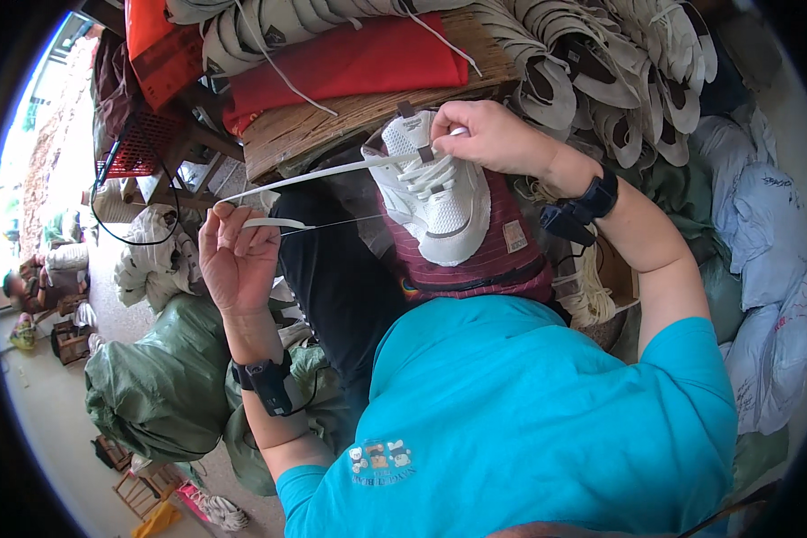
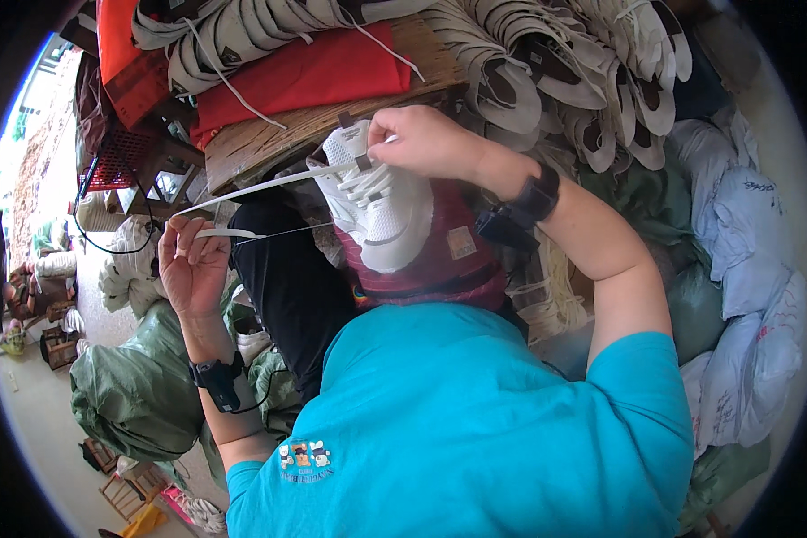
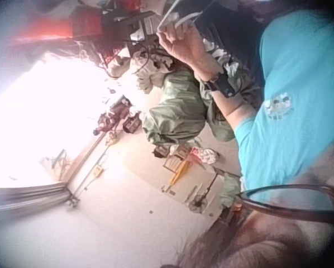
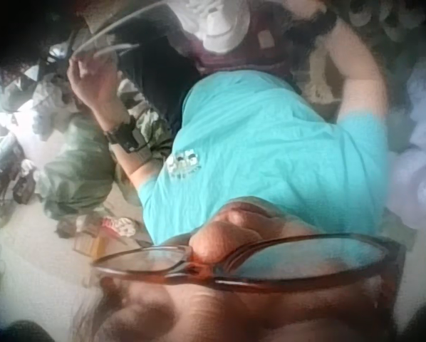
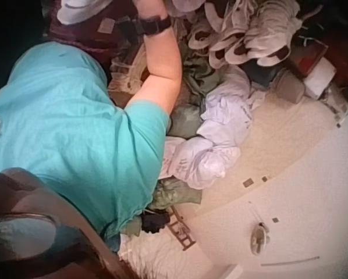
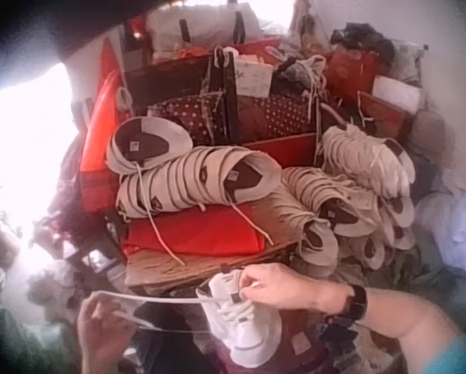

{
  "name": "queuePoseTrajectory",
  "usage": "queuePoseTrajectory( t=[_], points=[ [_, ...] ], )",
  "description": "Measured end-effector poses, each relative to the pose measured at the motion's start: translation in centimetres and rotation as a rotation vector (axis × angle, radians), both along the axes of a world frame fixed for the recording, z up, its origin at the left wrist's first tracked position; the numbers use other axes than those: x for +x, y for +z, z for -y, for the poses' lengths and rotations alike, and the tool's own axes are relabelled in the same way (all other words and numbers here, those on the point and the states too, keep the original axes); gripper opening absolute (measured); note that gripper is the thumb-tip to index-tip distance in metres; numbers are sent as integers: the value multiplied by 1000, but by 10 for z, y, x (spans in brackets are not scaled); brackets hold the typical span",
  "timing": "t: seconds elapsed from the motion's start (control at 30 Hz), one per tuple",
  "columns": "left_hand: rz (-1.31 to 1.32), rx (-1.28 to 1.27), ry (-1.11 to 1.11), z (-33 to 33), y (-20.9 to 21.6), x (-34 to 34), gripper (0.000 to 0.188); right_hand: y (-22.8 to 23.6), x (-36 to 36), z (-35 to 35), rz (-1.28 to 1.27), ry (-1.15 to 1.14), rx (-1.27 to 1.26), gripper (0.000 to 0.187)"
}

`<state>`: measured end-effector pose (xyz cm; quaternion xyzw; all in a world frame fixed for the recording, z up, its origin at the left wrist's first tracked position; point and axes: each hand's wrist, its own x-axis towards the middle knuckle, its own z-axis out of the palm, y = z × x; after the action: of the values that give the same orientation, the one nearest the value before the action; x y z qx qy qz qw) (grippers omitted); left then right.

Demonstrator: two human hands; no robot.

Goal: The person sits on the floor and laces a white sneaker by hand. They thread the laces through the eyelets, pull them tight, and tie a knot. The person then picks up a second shoe and begins the same lacing process.

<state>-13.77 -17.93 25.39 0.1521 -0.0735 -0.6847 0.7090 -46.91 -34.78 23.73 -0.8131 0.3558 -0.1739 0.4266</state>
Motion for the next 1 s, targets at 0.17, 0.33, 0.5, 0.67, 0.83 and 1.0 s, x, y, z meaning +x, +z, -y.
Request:
queuePoseTrajectory(
  t=[0.17, 0.33, 0.5, 0.67, 0.83, 1.0],
  points=[
    [-7, 148, 127, -11, -26, 42, 18, 5, -22, -1, 16, -105, 239, 15],
    [137, 453, 455, -44, -61, 112, 19, -46, -77, 17, 76, 8, -207, 18],
    [-141, 591, 619, -64, -95, 153, 25, -67, -126, 17, -366, -242, -178, 20],
    [30, 234, 548, -76, -133, 183, 19, -128, -170, 36, 437, -747, 804, 22],
    [417, 366, 610, -34, -74, 121, 10, -132, -217, 53, 1057, -1352, 810, 27],
    [986, 359, 418, 3, -22, 5, 26, -115, -217, 41, 783, -1049, 730, 31]
  ],
)
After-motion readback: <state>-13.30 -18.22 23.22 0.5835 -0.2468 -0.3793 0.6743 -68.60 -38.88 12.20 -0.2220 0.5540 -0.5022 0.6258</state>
